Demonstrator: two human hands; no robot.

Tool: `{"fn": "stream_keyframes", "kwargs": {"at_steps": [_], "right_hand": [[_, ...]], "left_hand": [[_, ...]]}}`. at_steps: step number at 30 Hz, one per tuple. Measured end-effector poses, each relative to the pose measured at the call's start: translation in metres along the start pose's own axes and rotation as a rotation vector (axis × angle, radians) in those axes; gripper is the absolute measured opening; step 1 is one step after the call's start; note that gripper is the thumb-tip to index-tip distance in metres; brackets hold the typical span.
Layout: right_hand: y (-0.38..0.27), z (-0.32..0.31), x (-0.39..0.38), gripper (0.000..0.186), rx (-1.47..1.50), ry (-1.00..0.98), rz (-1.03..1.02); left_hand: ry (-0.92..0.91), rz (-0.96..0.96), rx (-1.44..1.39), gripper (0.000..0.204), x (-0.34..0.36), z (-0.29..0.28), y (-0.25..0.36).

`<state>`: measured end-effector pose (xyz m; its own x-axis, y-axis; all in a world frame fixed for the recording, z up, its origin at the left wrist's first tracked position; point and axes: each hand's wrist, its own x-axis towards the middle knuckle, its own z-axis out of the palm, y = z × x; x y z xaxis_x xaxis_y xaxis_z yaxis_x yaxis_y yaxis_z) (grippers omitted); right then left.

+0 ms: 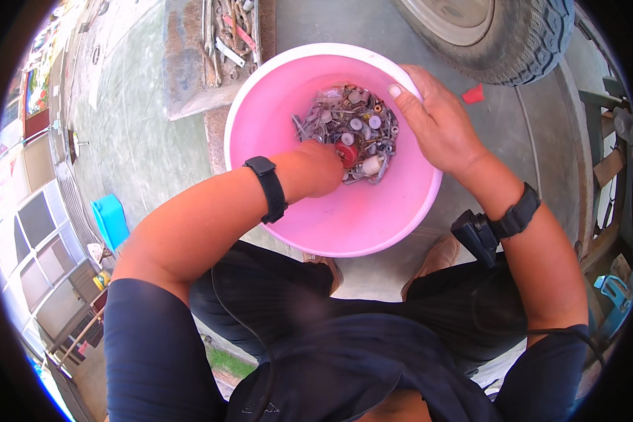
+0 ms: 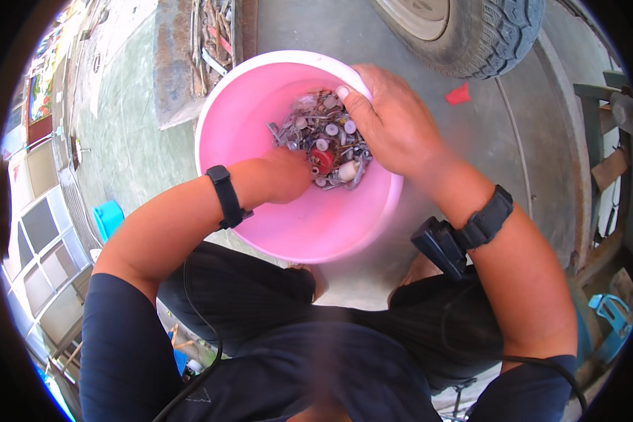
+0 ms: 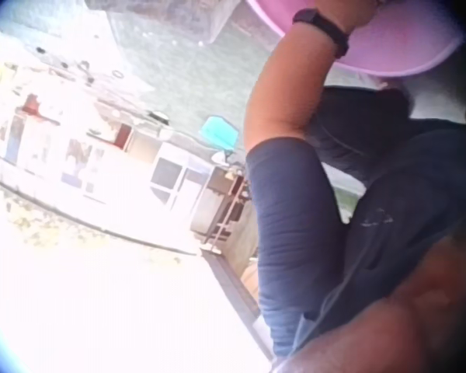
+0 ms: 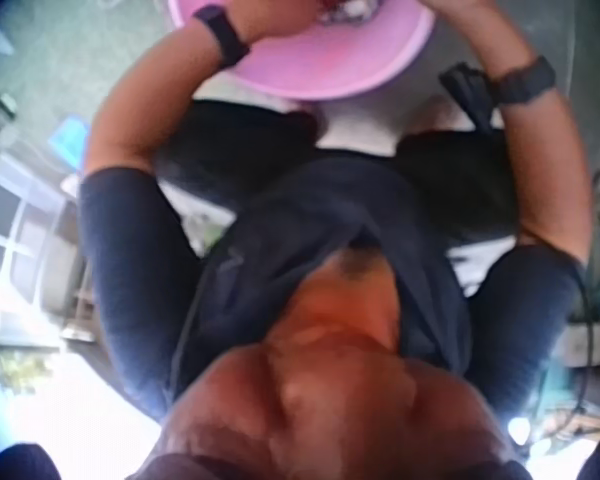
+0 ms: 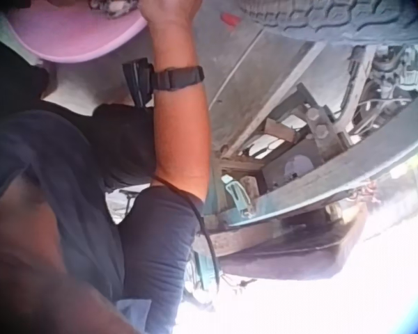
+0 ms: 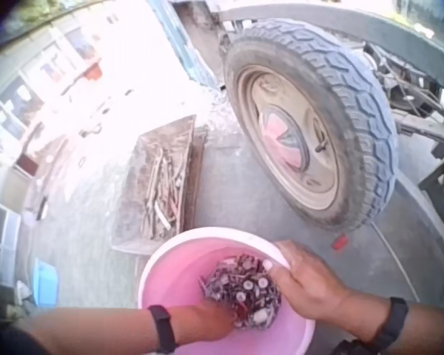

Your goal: The person selects a small yellow wire from a pink bucket filled with hardware and connects it to a white electrical component inside a teal storage compartment. They then use a green power drill to secure the component within the compartment.

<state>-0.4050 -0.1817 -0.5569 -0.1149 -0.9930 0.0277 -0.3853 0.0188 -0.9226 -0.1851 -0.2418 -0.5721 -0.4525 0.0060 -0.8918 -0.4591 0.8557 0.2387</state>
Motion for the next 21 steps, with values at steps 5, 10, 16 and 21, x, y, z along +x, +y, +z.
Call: {"fn": "stream_keyframes", "kwargs": {"at_steps": [5, 10, 16, 21], "right_hand": [[0.001, -0.002, 0.001, 0.031, 0.032, 0.002, -0.008], [0.002, -0.001, 0.001, 0.029, 0.035, 0.004, 0.001], [0.001, -0.002, 0.002, 0.029, 0.02, 0.0, -0.026], [0.003, -0.001, 0.002, 0.029, 0.014, 0.008, -0.043]], "left_hand": [[-0.196, 0.015, 0.012, 0.026, -0.01, -0.01, 0.001], [-0.248, 0.088, -0.02, 0.023, -0.003, -0.005, -0.003], [-0.225, 0.155, -0.023, 0.021, -0.007, -0.014, -0.002], [-0.193, 0.101, -0.011, 0.021, -0.015, -0.021, -0.005]]}}
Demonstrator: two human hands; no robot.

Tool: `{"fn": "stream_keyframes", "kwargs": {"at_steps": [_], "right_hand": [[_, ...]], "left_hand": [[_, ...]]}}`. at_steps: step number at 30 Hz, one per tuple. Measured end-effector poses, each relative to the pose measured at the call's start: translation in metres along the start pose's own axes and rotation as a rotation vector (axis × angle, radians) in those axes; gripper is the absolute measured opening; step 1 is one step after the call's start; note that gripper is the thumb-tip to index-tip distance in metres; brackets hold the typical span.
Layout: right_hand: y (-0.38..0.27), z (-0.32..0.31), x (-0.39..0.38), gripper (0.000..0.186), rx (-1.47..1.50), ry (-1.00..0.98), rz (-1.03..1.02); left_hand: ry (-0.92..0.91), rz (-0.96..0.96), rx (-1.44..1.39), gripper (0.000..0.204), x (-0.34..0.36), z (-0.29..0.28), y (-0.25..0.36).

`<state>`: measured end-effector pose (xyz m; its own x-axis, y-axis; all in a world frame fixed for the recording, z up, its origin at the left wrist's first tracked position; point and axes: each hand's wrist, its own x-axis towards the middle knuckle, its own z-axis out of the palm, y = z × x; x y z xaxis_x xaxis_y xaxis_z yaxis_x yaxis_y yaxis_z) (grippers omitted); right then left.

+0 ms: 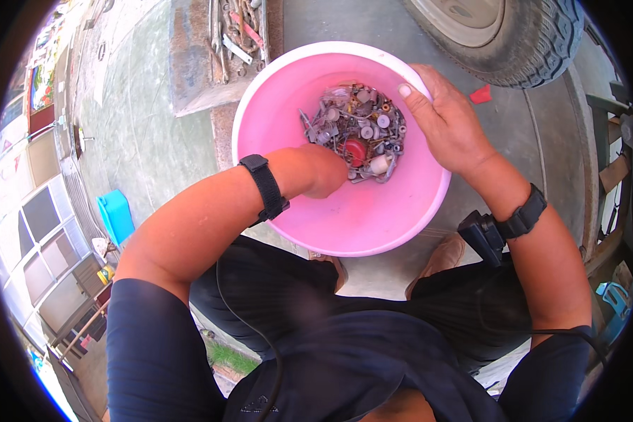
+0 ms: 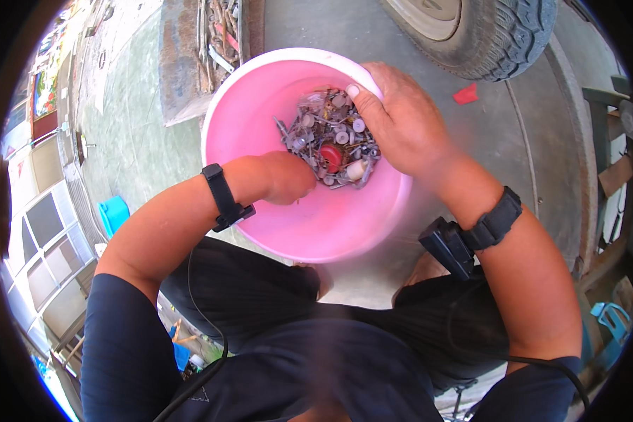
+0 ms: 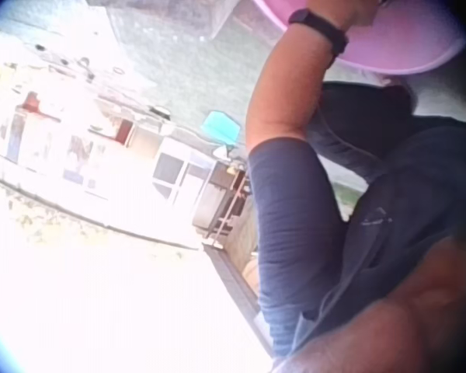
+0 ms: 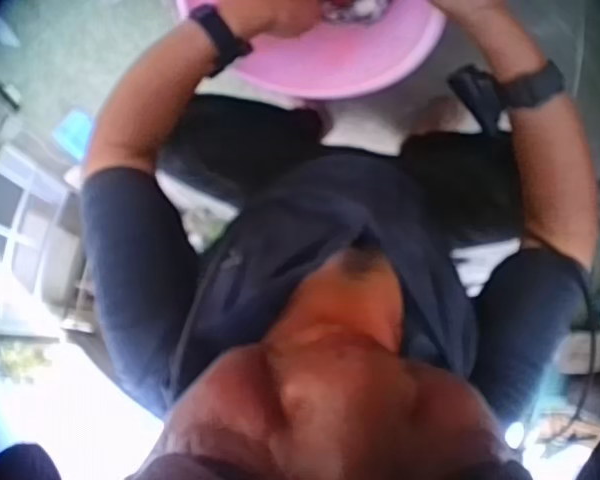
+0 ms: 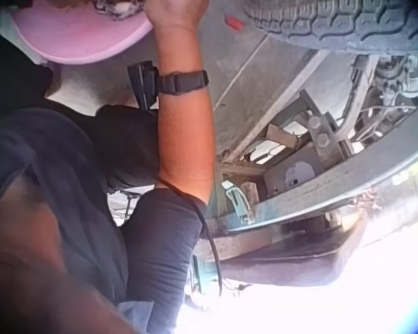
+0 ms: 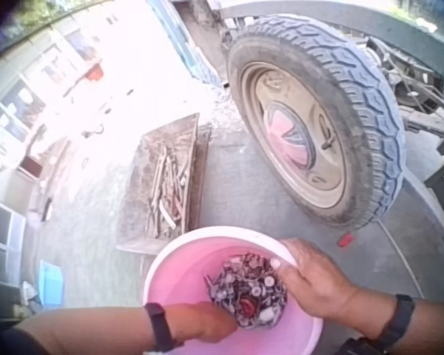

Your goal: The person selects a small yellow wire from a pink bucket filled with hardware and connects it to a white electrical component inside a teal storage compartment. They then use a green power drill to secure the component within the compartment.

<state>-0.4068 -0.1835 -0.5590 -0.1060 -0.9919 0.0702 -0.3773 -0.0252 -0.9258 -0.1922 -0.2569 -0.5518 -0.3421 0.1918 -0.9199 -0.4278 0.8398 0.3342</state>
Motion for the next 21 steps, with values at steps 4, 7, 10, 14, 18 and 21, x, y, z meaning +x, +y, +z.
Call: {"fn": "stream_keyframes", "kwargs": {"at_steps": [4, 7, 10, 14, 18, 21], "right_hand": [[-0.001, -0.001, 0.001, 0.028, -0.006, -0.014, 0.003], [-0.003, -0.002, 0.002, 0.028, -0.005, -0.017, 0.004], [-0.004, -0.002, 0.002, 0.029, 0.003, -0.017, 0.001], [-0.002, -0.001, 0.002, 0.029, 0.024, -0.014, 0.0], [-0.002, -0.003, 0.002, 0.03, 0.007, -0.023, 0.021], [-0.001, -0.002, 0.002, 0.031, 0.013, -0.023, 0.045]], "left_hand": [[0.051, -0.064, 0.007, 0.02, 0.003, 0.002, -0.004], [0.067, -0.078, 0.053, 0.02, 0.001, -0.004, -0.003], [0.143, -0.075, 0.039, 0.02, 0.01, 0.001, -0.007], [0.331, -0.024, -0.001, 0.019, 0.016, -0.009, 0.001], [0.345, 0.011, 0.032, 0.018, 0.035, -0.014, 0.007], [0.295, -0.003, 0.048, 0.02, 0.04, -0.018, 0.009]]}}
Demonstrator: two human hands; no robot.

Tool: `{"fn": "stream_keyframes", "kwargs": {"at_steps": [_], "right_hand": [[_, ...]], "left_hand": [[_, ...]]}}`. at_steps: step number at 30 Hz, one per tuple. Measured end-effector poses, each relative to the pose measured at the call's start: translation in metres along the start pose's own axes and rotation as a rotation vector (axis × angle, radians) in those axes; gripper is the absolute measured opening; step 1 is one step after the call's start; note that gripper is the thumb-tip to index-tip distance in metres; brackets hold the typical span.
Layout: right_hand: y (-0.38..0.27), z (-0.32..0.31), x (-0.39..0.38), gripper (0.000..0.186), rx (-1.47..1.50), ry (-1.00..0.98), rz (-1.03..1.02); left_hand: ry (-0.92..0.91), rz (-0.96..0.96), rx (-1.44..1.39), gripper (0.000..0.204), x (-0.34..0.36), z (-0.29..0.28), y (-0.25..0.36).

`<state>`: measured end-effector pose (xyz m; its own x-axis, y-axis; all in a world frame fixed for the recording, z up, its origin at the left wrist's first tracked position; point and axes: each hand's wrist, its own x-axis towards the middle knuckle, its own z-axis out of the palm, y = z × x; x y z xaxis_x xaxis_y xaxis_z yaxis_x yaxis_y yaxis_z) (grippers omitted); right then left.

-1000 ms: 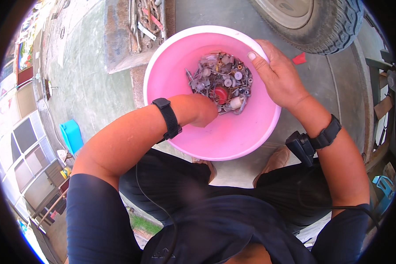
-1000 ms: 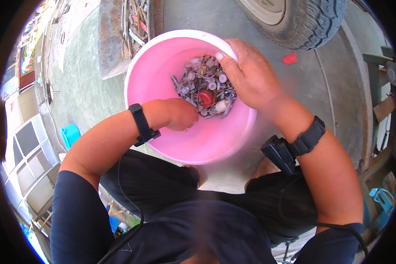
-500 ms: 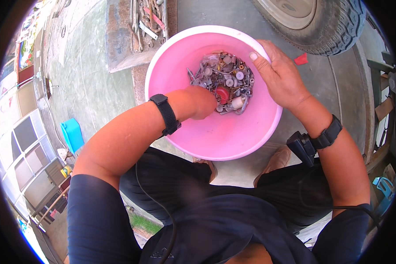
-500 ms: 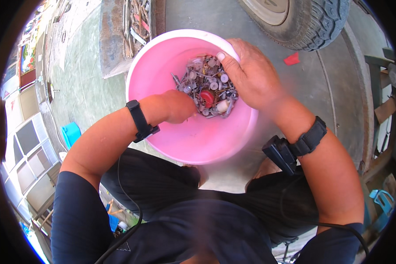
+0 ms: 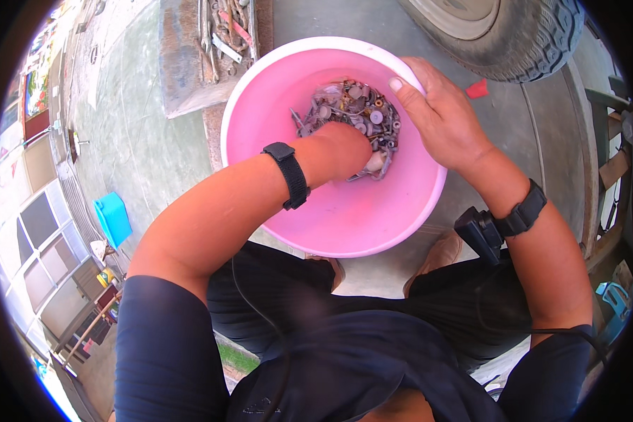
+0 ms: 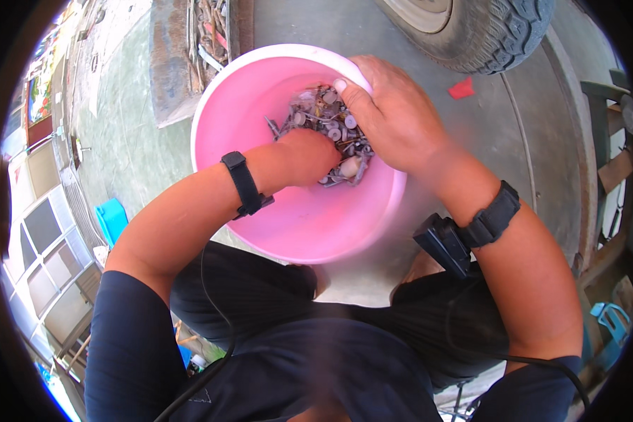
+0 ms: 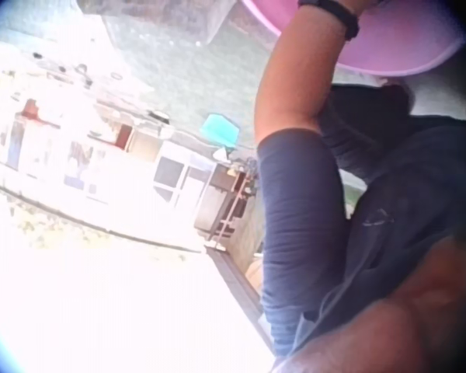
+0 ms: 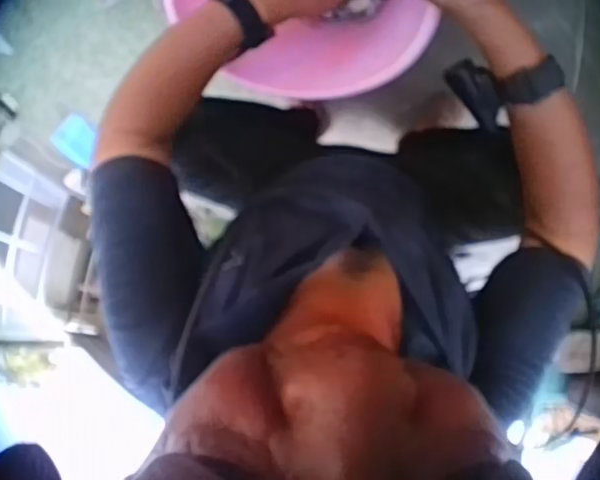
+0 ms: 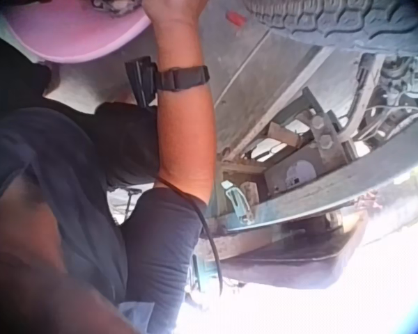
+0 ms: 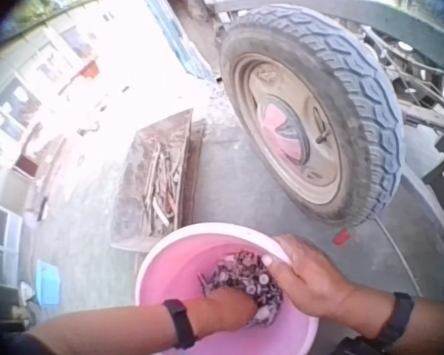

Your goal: The person selects a small yellow wire from a pink bucket filled with hardware and connects it to a white electrical component inside a teal storage compartment. They then use a green power drill to secure the component within the compartment.

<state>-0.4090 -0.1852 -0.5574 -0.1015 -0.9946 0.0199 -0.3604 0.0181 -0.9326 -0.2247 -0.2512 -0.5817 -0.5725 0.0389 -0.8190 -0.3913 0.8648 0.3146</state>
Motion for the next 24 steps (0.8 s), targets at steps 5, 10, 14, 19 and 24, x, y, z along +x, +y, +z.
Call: {"fn": "stream_keyframes", "kwargs": {"at_steps": [5, 10, 14, 19, 24], "right_hand": [[0.001, 0.0, 0.0, 0.031, -0.003, 0.003, -0.007], [-0.002, 0.003, 0.0, 0.031, -0.01, -0.002, 0.02], [-0.004, 0.001, 0.0, 0.03, -0.007, -0.011, 0.034], [-0.004, 0.002, 0.0, 0.03, -0.003, 0.005, 0.016], [-0.003, 0.003, 0.0, 0.03, -0.013, 0.016, 0.006]], "left_hand": [[-0.069, -0.055, -0.15, 0.024, 0.004, 0.006, -0.014], [-0.01, -0.186, -0.213, 0.019, 0.009, 0.007, -0.02], [0.195, -0.216, -0.229, 0.018, 0.016, 0.009, -0.011], [0.208, -0.23, -0.166, 0.021, 0.031, 0.022, -0.006], [0.211, -0.275, -0.148, 0.021, 0.04, 0.023, 0.0]]}}
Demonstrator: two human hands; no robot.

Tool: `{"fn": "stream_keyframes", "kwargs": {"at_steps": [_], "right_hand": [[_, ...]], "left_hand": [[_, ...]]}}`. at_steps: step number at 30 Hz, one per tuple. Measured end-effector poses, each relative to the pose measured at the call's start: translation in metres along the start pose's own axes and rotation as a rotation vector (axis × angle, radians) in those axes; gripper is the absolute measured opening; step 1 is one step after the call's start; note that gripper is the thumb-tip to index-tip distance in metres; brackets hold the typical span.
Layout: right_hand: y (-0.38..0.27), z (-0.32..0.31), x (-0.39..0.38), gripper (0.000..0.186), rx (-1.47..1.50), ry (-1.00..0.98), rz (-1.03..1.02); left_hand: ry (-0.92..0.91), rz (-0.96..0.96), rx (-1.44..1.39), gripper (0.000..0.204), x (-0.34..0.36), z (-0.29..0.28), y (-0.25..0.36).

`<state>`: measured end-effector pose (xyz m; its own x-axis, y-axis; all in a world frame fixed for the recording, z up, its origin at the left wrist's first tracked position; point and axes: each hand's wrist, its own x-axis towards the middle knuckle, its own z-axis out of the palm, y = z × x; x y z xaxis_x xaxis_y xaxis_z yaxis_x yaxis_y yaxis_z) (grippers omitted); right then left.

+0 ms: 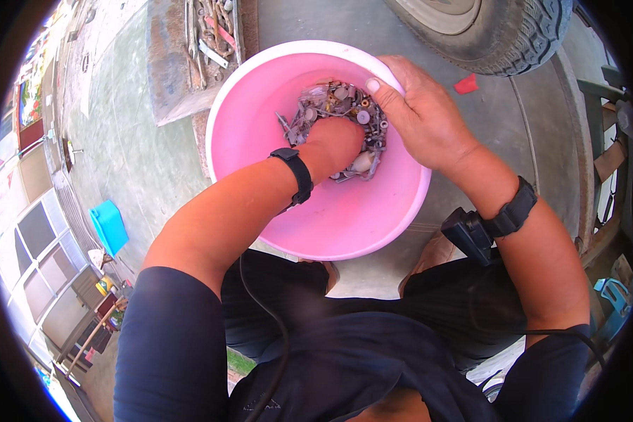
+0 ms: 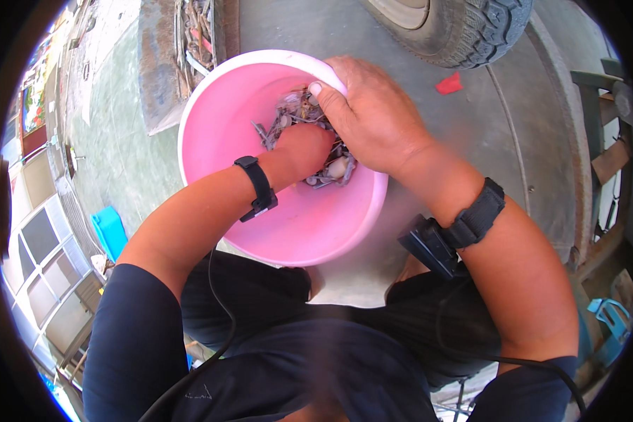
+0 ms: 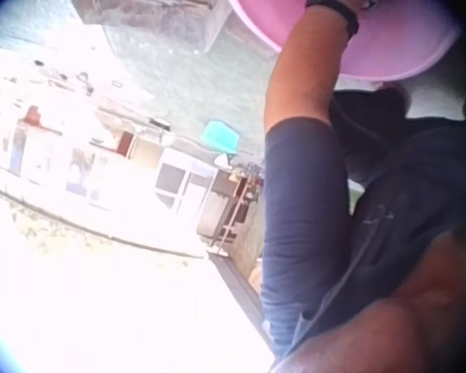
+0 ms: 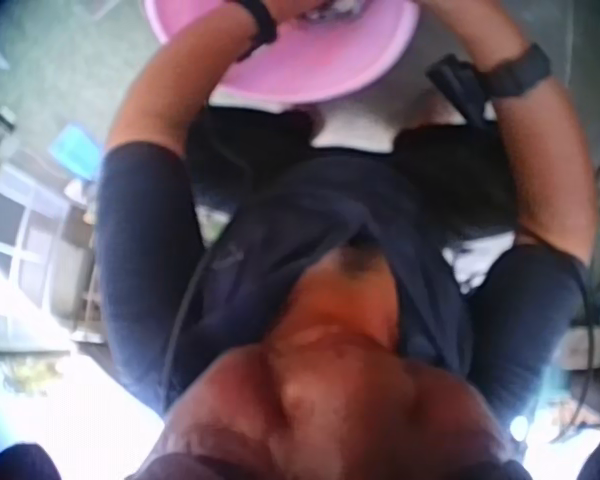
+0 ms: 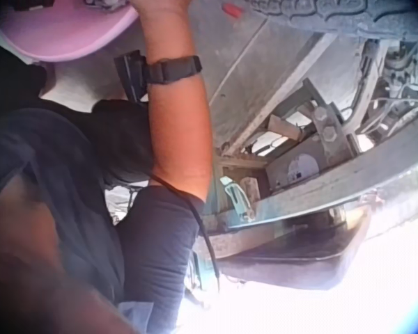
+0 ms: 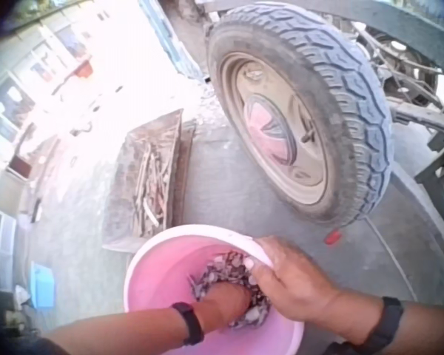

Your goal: The person selects a small yellow wire from a pink bucket filled with hardware and connects it to a white electrical component inside a teal storage compartment. They then use a green power drill to secure the component within the compartment.

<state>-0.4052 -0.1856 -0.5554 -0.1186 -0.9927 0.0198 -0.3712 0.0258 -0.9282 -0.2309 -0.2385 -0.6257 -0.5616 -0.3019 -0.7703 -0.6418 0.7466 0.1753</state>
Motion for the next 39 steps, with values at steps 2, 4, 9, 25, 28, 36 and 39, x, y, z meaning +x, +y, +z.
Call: {"fn": "stream_keyframes", "kwargs": {"at_steps": [2, 4, 9, 25, 28, 36, 39], "right_hand": [[-0.001, -0.001, 0.001, 0.029, 0.008, -0.008, 0.003], [-0.002, 0.0, 0.0, 0.03, 0.002, -0.009, 0.013], [-0.003, -0.002, 0.001, 0.03, 0.019, -0.022, 0.035], [0.003, -0.008, 0.002, 0.028, 0.023, -0.012, 0.031], [0.007, -0.007, 0.001, 0.028, 0.007, -0.005, 0.019], [0.005, -0.007, 0.003, 0.028, 0.101, -0.002, -0.017], [0.003, -0.007, 0.004, 0.03, 0.071, -0.022, 0.034]], "left_hand": [[0.014, -0.002, -0.015, 0.022, 0.003, 0.003, -0.001], [0.017, -0.021, -0.073, 0.023, 0.003, 0.006, -0.002], [-0.002, -0.056, -0.114, 0.024, 0.002, 0.002, -0.003], [-0.131, -0.061, -0.756, 0.015, -0.028, -0.04, -0.019], [-0.146, -0.096, -1.287, 0.007, -0.065, -0.066, -0.018], [0.02, 0.012, -1.997, 0.01, -0.146, -0.09, -0.023], [0.073, 0.049, -2.104, 0.019, -0.156, -0.084, -0.025]]}}
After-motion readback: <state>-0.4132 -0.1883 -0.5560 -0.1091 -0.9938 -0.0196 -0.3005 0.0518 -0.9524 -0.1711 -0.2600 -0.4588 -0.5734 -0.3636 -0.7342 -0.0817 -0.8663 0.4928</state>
